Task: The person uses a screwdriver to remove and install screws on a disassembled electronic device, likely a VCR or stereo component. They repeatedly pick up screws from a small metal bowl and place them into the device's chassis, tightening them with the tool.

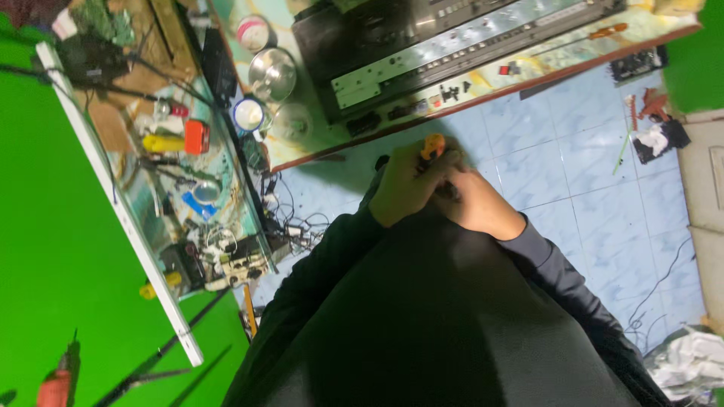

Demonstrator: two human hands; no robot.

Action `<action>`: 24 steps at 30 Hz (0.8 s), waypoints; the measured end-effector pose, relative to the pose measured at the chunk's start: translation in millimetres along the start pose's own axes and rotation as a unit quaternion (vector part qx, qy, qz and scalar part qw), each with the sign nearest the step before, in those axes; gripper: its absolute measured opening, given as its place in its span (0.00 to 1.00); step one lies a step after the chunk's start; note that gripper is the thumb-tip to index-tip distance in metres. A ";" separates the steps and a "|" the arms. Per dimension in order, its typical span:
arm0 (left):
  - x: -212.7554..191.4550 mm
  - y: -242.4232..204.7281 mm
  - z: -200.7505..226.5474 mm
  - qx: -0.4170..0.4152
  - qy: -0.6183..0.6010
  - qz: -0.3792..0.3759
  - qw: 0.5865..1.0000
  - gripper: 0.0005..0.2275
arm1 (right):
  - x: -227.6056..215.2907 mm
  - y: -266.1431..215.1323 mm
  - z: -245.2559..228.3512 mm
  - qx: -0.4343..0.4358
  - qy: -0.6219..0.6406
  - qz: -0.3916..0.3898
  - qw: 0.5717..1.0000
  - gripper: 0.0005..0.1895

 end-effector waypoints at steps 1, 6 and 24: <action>-1.7 0.8 2.5 0.035 0.021 0.001 0.999 0.09 | 3.1 5.1 1.0 -0.034 -0.027 0.009 0.999 0.24; -23.5 14.6 5.0 0.062 -0.010 -0.005 0.998 0.09 | 2.9 42.7 11.4 -0.034 -0.018 -0.008 0.999 0.25; -122.3 28.6 50.4 0.090 -0.080 0.060 0.991 0.05 | -16.4 142.5 -48.9 0.038 -0.169 -0.012 0.985 0.05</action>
Point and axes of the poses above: each hand's wrist, its own y-axis towards the middle knuckle, its own x-axis out of the palm, z = x × y, the point moved 2 cm from there along y, towards the middle knuckle, and after that the axes turned 9 degrees about -z, right-handed, at the moved point
